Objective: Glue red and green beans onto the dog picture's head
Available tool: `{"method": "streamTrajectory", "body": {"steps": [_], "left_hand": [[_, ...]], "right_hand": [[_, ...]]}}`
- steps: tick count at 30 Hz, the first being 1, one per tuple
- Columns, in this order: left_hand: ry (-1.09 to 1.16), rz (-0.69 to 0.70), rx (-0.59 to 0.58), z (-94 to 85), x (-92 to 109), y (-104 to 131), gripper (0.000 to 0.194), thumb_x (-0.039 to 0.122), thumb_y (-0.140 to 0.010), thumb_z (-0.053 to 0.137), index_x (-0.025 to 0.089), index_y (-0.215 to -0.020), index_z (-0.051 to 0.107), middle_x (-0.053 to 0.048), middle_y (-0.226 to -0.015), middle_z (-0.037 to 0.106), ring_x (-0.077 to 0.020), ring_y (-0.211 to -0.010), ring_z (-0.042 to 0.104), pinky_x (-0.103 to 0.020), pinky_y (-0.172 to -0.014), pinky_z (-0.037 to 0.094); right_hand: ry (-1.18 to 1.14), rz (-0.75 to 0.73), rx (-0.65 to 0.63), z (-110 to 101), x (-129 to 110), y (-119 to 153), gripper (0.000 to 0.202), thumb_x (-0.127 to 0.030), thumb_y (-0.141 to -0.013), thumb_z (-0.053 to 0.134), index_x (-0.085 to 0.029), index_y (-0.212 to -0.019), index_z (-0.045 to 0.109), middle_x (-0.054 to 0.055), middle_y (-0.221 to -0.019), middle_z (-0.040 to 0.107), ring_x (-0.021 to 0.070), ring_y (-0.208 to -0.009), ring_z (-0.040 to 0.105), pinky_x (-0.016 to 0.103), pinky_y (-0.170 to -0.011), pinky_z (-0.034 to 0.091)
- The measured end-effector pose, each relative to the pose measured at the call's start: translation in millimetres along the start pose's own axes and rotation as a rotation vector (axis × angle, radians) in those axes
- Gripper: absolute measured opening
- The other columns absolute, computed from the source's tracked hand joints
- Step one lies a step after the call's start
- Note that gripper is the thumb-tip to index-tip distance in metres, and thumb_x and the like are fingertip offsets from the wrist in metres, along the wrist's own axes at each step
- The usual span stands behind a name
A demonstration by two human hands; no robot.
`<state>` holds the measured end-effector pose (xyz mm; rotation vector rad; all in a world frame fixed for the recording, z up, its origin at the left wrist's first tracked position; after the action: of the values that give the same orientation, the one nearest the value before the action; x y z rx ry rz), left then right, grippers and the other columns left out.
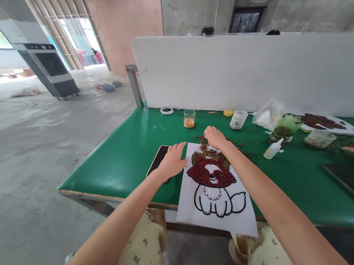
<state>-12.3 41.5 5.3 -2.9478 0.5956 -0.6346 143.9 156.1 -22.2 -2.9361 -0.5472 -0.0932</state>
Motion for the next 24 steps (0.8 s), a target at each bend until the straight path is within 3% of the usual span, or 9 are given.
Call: {"method": "streamTrajectory", "body": {"steps": [6,12,17,24], "left_hand": [[-0.034,0.019,-0.024,-1.8,15.4,1.2,0.061,0.015,-0.073,0.044,0.013,-0.133,0.036,-0.013,-0.132,0.047,-0.0268,-0.124,0.039,-0.039,-0.103,0.029],[-0.081,0.004,-0.034,1.5,20.1,1.5,0.059,0.015,-0.073,0.044,0.009,-0.131,0.037,-0.016,-0.13,0.048,-0.0297,-0.124,0.037,-0.04,-0.1,0.031],[-0.13,-0.046,-0.027,1.2,18.9,-4.1,0.056,0.016,-0.075,0.042,0.009,-0.13,0.038,-0.016,-0.128,0.049,-0.0297,-0.121,0.04,-0.039,-0.097,0.033],[-0.169,-0.081,-0.049,1.3,19.0,-9.2,0.058,0.017,-0.076,0.042,0.007,-0.133,0.036,-0.017,-0.129,0.048,-0.0316,-0.119,0.041,-0.038,-0.098,0.032]], "right_hand": [[-0.075,-0.106,0.04,-27.5,-27.0,29.6,0.019,-0.016,-0.09,0.038,-0.013,-0.096,0.055,0.013,-0.106,0.054,0.0226,-0.096,0.048,0.032,-0.083,0.038],[-0.161,-0.314,0.029,-52.1,-69.0,94.2,0.015,-0.012,-0.087,0.042,-0.014,-0.093,0.057,0.012,-0.111,0.054,0.0212,-0.104,0.048,0.033,-0.091,0.037],[-0.163,-0.315,-0.01,-52.3,-72.6,133.8,0.014,-0.012,-0.085,0.046,-0.013,-0.09,0.06,0.013,-0.121,0.05,0.0238,-0.115,0.043,0.037,-0.099,0.034],[-0.072,-0.361,0.0,-50.5,-68.1,154.9,0.014,-0.013,-0.084,0.049,-0.012,-0.09,0.062,0.014,-0.124,0.049,0.0253,-0.122,0.038,0.039,-0.099,0.035]]}}
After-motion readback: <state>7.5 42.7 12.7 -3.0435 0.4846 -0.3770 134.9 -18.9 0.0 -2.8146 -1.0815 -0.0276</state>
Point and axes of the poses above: each hand's wrist, its own y-axis away from the middle knuckle, its own z-axis out of the palm, x = y × z, the point moved 8 cm from there along -y, towards the middle knuckle
